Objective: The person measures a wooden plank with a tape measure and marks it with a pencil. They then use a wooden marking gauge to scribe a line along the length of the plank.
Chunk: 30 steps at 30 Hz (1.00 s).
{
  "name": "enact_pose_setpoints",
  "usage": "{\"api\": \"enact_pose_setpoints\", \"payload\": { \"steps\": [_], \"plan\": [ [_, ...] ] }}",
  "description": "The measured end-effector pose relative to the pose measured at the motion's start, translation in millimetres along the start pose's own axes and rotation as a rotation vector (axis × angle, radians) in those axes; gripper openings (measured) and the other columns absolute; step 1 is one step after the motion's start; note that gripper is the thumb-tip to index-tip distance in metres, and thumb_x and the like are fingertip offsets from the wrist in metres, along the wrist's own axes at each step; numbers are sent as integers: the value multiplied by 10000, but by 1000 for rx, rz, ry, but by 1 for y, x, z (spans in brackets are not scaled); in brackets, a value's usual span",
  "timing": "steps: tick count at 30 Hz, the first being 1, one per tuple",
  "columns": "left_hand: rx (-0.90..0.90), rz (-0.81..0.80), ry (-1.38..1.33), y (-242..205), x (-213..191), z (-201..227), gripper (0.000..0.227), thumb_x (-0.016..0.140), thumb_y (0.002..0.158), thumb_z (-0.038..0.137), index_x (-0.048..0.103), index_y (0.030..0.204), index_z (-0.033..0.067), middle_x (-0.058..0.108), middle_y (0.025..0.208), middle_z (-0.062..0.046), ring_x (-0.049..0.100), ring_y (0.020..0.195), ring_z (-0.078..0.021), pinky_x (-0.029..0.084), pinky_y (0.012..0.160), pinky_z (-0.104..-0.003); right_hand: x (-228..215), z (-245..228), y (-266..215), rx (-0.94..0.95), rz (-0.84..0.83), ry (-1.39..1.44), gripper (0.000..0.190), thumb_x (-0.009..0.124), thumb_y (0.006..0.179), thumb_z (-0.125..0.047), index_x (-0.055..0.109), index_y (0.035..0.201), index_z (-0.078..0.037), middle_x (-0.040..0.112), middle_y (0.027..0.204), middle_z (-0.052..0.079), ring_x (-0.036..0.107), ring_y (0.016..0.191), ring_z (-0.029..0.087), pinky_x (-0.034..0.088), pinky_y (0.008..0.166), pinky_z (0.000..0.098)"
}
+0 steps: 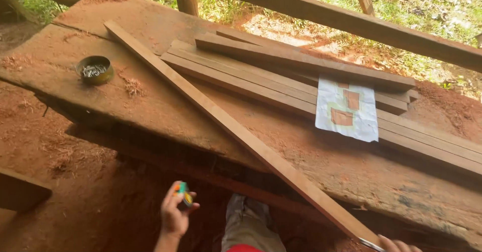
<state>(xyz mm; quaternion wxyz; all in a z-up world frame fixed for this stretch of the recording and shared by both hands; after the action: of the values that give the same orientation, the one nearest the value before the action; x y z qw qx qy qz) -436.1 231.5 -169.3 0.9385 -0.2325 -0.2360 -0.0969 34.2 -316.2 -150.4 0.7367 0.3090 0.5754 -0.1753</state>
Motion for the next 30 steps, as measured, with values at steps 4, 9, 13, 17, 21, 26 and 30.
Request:
{"api": "enact_pose_setpoints", "payload": {
  "steps": [4, 9, 13, 17, 21, 26, 30],
  "plan": [
    [-200, -310, -59, -58, 86, -47, 592, 551, 890, 296, 525, 1422, 38, 670, 1045, -99, 644, 817, -213, 515, 517, -321, -190, -190, 94, -152, 56, 94, 391, 809, 714, -431, 793, 957, -126, 765, 900, 14, 699, 747, 220, 574, 716, 368],
    [367, -607, 707, -143, 188, -28, 617, 726, 933, 293, 561, 1452, 2, 672, 1102, -168, 618, 902, -262, 531, 756, -373, -224, -246, 111, -61, 293, 419, 427, 799, 801, -446, 751, 1050, -102, 731, 951, 68, 675, 889, 283, 521, 779, 418],
    [719, -821, 1050, -215, 247, 8, 779, 811, 782, 256, 478, 1422, -38, 674, 996, -193, 666, 901, -371, 542, 816, -465, -167, -243, 76, 122, 84, 1069, 216, 744, 965, -219, 747, 1133, -84, 737, 969, 84, 712, 838, 179, 558, 745, 279],
    [638, -925, 1139, -220, 239, -31, 828, 810, 764, 237, 431, 1436, -64, 667, 1010, -199, 638, 933, -400, 505, 818, -500, -137, -265, 69, 199, -293, 1590, 256, 663, 1000, -142, 727, 1231, -54, 708, 1101, 145, 621, 834, 189, 523, 700, 258],
    [669, -747, 960, -179, 206, -38, 659, 722, 872, 142, 467, 1452, -39, 629, 1209, -222, 632, 1103, -372, 523, 938, -446, -172, -257, 109, 125, 152, 1029, 393, 774, 866, -210, 693, 1212, -41, 685, 1182, 144, 671, 833, 277, 571, 716, 340],
    [209, -575, 546, -63, 153, -72, 607, 645, 876, 90, 484, 1453, -10, 641, 1256, -102, 636, 1095, -217, 539, 929, -365, -186, -281, 141, -83, 220, 711, 739, 820, 778, -436, 594, 1307, 28, 655, 1215, 222, 686, 996, 402, 567, 765, 449],
    [-238, -334, 239, -18, 149, -61, 462, 616, 925, 401, 618, 1253, 75, 694, 961, -54, 664, 824, -161, 569, 616, -361, -165, -287, 125, -121, -36, 717, 652, 816, 813, -430, 609, 1301, -51, 721, 1131, 156, 708, 984, 367, 576, 812, 457]
  ]
}}
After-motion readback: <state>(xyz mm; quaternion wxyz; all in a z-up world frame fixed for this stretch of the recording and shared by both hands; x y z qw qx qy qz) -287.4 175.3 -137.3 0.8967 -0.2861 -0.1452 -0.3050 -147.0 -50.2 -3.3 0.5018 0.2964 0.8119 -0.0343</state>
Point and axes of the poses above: each hand's wrist, its own y-axis towards the middle knuckle, its own x-axis out of the palm, z = x × y, the point moved 6 cm from there along y, towards the middle knuckle
